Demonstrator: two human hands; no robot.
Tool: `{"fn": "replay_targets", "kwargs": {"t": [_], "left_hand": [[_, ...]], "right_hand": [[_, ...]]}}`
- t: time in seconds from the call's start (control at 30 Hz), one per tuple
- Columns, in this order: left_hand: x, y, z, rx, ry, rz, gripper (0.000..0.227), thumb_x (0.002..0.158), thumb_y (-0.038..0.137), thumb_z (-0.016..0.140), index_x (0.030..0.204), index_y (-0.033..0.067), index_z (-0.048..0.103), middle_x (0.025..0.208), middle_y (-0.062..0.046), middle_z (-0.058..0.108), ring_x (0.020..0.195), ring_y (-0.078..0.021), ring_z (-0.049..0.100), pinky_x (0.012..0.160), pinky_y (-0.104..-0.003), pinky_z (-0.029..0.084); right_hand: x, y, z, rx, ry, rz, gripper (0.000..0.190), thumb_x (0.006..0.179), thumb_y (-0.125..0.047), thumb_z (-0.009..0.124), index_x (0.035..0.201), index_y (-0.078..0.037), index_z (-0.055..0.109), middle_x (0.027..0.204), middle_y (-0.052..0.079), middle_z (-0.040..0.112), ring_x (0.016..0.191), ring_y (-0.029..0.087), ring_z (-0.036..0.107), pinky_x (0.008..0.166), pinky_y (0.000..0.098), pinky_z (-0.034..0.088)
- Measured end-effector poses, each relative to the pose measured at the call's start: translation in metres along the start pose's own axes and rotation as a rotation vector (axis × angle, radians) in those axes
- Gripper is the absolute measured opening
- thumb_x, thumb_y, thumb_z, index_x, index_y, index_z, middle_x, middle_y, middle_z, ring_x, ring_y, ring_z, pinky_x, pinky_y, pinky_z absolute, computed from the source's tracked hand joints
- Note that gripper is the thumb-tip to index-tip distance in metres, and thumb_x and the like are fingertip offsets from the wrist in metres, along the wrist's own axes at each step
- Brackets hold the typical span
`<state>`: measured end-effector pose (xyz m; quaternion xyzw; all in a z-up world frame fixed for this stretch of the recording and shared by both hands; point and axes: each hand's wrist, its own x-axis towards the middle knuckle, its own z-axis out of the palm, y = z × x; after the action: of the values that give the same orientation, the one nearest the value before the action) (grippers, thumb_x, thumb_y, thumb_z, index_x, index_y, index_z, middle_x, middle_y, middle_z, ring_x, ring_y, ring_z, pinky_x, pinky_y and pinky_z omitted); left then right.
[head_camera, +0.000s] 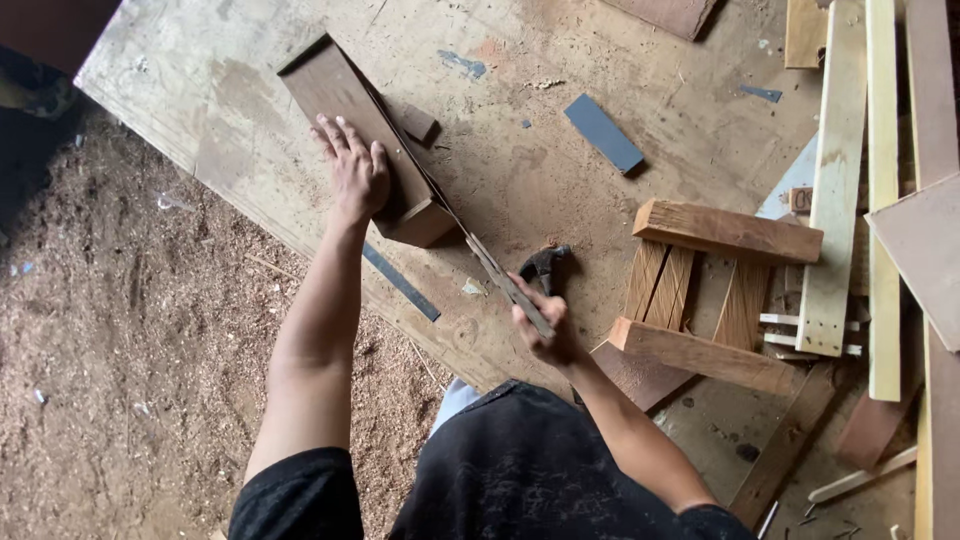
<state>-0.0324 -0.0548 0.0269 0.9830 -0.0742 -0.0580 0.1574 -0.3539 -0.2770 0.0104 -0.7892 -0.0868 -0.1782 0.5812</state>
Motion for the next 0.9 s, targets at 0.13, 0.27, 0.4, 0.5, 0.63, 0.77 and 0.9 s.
{"fn": "replay_targets", "kwargs": {"t": [0.13,0.27,0.4,0.5,0.63,0.77,0.9], "left_hand": [[-0.003,-0.004,0.001,0.015,0.024,0.044,0.074,0.107,0.033,0.038,0.155,-0.0191,0.014,0.162,-0.041,-0.004,0.151,-0.0542,-0.008,0.126,-0.054,-0.003],[-0.001,-0.003,-0.003,-0.017,0.051,0.039,0.073,0.105,0.032,0.039,0.156,-0.0154,0.018,0.166,-0.034,0.003,0.156,-0.0444,0.0,0.127,-0.053,0.0],[-0.003,0.005,0.005,0.022,0.027,0.051,0.069,0.106,0.033,0.035,0.158,-0.0096,0.019,0.168,-0.027,0.009,0.157,-0.0373,0.006,0.126,-0.053,0.002],[-0.003,0.01,0.005,0.013,0.029,0.183,0.068,0.102,0.031,0.04,0.158,-0.005,0.025,0.169,-0.023,0.013,0.158,-0.0367,0.009,0.128,-0.051,0.004],[-0.003,0.016,0.008,0.008,0.048,0.199,0.069,0.102,0.03,0.039,0.158,-0.0076,0.024,0.169,-0.025,0.012,0.158,-0.0368,0.008,0.127,-0.052,0.004],[-0.002,0.013,0.01,0.001,0.037,0.192,0.068,0.103,0.029,0.038,0.158,-0.0078,0.023,0.169,-0.025,0.01,0.158,-0.0373,0.006,0.126,-0.056,0.002],[-0.005,0.015,0.021,0.052,0.013,0.13,0.067,0.104,0.03,0.035,0.16,-0.0053,0.022,0.169,-0.024,0.009,0.158,-0.0379,0.005,0.125,-0.062,0.001]], "right_hand": [[0.0,0.008,0.005,0.03,0.012,0.048,0.047,0.108,-0.023,0.049,0.141,0.01,0.055,0.058,0.001,0.058,0.043,0.006,0.051,0.036,0.0242,0.041],[0.032,0.036,0.036,0.009,0.001,0.124,0.047,0.103,-0.019,0.045,0.136,0.012,0.059,0.052,0.003,0.057,0.035,0.005,0.046,0.028,0.0237,0.034],[0.029,0.041,0.031,-0.124,0.036,-0.143,0.032,0.112,-0.009,0.043,0.131,0.01,0.058,0.107,0.033,0.071,0.043,0.004,0.049,0.03,0.0191,0.038],[0.011,0.024,0.021,-0.101,0.093,0.002,0.039,0.108,-0.013,0.045,0.137,0.01,0.056,0.099,0.024,0.073,0.051,0.004,0.055,0.043,0.0249,0.048],[0.002,0.012,0.042,-0.114,0.165,0.172,0.044,0.1,-0.012,0.049,0.136,0.009,0.064,0.074,0.021,0.063,0.039,0.009,0.048,0.034,0.03,0.039],[-0.012,-0.001,0.064,-0.143,0.225,0.13,0.04,0.104,-0.012,0.049,0.136,0.009,0.061,0.073,0.017,0.061,0.042,0.009,0.052,0.036,0.0295,0.043],[-0.031,-0.027,0.062,-0.117,0.233,0.132,0.042,0.103,-0.008,0.044,0.137,0.014,0.055,0.063,0.009,0.065,0.038,0.007,0.05,0.032,0.0269,0.041]]}}
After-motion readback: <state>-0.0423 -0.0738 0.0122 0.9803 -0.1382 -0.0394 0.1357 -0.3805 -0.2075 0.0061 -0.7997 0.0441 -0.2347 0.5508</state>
